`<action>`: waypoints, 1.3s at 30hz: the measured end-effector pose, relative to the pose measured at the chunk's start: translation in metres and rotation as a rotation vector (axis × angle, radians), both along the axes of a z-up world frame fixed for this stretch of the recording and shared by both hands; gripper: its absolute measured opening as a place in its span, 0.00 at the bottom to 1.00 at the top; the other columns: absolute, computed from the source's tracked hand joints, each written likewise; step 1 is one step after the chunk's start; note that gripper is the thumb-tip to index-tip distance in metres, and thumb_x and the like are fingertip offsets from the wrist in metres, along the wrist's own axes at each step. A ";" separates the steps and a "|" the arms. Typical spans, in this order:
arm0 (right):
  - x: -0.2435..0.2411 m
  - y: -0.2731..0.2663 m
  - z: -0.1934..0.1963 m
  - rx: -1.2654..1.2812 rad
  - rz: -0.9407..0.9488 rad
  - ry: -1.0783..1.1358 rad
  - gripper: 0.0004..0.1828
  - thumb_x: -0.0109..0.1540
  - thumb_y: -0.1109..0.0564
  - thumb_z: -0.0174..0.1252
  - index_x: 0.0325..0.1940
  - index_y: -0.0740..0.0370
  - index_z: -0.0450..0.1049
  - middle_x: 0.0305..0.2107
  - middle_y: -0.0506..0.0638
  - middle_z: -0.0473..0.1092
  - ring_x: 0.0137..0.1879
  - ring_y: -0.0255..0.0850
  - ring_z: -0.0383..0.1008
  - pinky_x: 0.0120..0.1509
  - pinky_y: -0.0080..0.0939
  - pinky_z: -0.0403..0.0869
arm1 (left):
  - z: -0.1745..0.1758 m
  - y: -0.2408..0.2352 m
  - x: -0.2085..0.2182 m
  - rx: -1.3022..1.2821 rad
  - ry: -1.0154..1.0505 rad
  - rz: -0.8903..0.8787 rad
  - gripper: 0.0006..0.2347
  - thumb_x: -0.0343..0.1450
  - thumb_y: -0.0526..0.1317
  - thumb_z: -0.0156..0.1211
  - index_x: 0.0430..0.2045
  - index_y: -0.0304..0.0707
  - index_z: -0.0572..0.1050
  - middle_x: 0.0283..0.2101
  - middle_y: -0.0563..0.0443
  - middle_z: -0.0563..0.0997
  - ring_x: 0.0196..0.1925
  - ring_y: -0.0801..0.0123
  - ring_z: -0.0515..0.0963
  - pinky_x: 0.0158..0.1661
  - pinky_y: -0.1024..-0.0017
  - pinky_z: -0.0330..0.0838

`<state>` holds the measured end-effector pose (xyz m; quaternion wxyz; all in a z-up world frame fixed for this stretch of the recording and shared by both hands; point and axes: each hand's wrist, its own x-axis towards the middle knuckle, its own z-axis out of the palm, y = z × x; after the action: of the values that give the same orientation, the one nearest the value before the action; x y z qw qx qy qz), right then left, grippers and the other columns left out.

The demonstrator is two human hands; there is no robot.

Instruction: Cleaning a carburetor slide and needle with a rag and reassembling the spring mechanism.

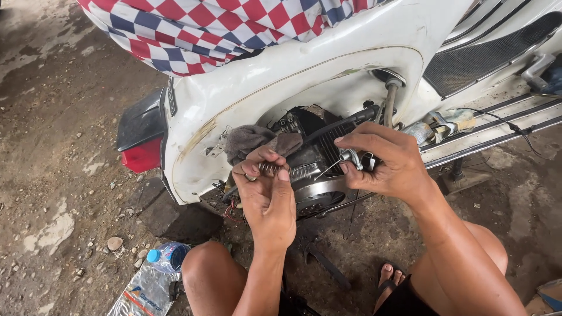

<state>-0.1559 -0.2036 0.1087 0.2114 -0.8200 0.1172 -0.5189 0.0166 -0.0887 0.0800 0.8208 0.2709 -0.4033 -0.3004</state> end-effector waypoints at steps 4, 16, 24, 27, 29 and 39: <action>0.001 0.000 0.000 -0.004 -0.031 -0.044 0.11 0.58 0.59 0.68 0.43 0.63 0.82 0.26 0.56 0.75 0.23 0.45 0.70 0.26 0.40 0.72 | -0.003 0.001 0.002 -0.015 0.016 0.056 0.16 0.74 0.27 0.54 0.39 0.49 0.52 0.49 0.46 0.67 0.52 0.69 0.72 0.55 0.71 0.69; -0.002 0.002 0.005 -0.077 -0.131 -0.009 0.09 0.62 0.60 0.65 0.45 0.67 0.80 0.29 0.57 0.75 0.28 0.45 0.73 0.32 0.38 0.73 | 0.002 0.010 -0.018 -0.062 -0.032 0.228 0.17 0.73 0.27 0.59 0.37 0.48 0.54 0.46 0.47 0.66 0.49 0.63 0.72 0.52 0.67 0.74; -0.003 0.005 0.005 -0.107 -0.127 0.045 0.10 0.65 0.60 0.64 0.47 0.69 0.77 0.34 0.58 0.75 0.35 0.43 0.75 0.39 0.37 0.74 | 0.008 0.011 -0.026 -0.030 -0.038 0.264 0.15 0.73 0.30 0.60 0.37 0.48 0.56 0.46 0.50 0.66 0.51 0.63 0.69 0.56 0.64 0.72; -0.003 0.005 0.005 -0.115 -0.130 0.043 0.10 0.65 0.59 0.63 0.47 0.68 0.77 0.33 0.58 0.75 0.34 0.43 0.74 0.39 0.37 0.72 | 0.008 0.010 -0.026 -0.028 -0.059 0.290 0.16 0.73 0.30 0.60 0.37 0.48 0.56 0.45 0.51 0.67 0.50 0.63 0.69 0.55 0.63 0.72; -0.003 0.006 0.004 -0.103 -0.143 0.047 0.10 0.65 0.59 0.63 0.47 0.68 0.77 0.34 0.58 0.75 0.33 0.43 0.73 0.38 0.37 0.72 | 0.008 0.011 -0.026 -0.036 -0.078 0.291 0.15 0.74 0.30 0.60 0.38 0.48 0.57 0.46 0.51 0.67 0.50 0.63 0.69 0.56 0.63 0.73; -0.003 0.005 0.003 -0.116 -0.125 0.042 0.11 0.64 0.60 0.64 0.47 0.69 0.77 0.34 0.59 0.76 0.37 0.45 0.77 0.43 0.38 0.76 | 0.003 0.008 -0.029 -0.079 -0.023 0.242 0.16 0.73 0.27 0.61 0.39 0.48 0.58 0.47 0.50 0.68 0.52 0.64 0.71 0.55 0.66 0.75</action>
<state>-0.1590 -0.1985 0.1119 0.1282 -0.8327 0.1425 -0.5195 -0.0121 -0.0807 0.0828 0.8565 0.2882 -0.3886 -0.1800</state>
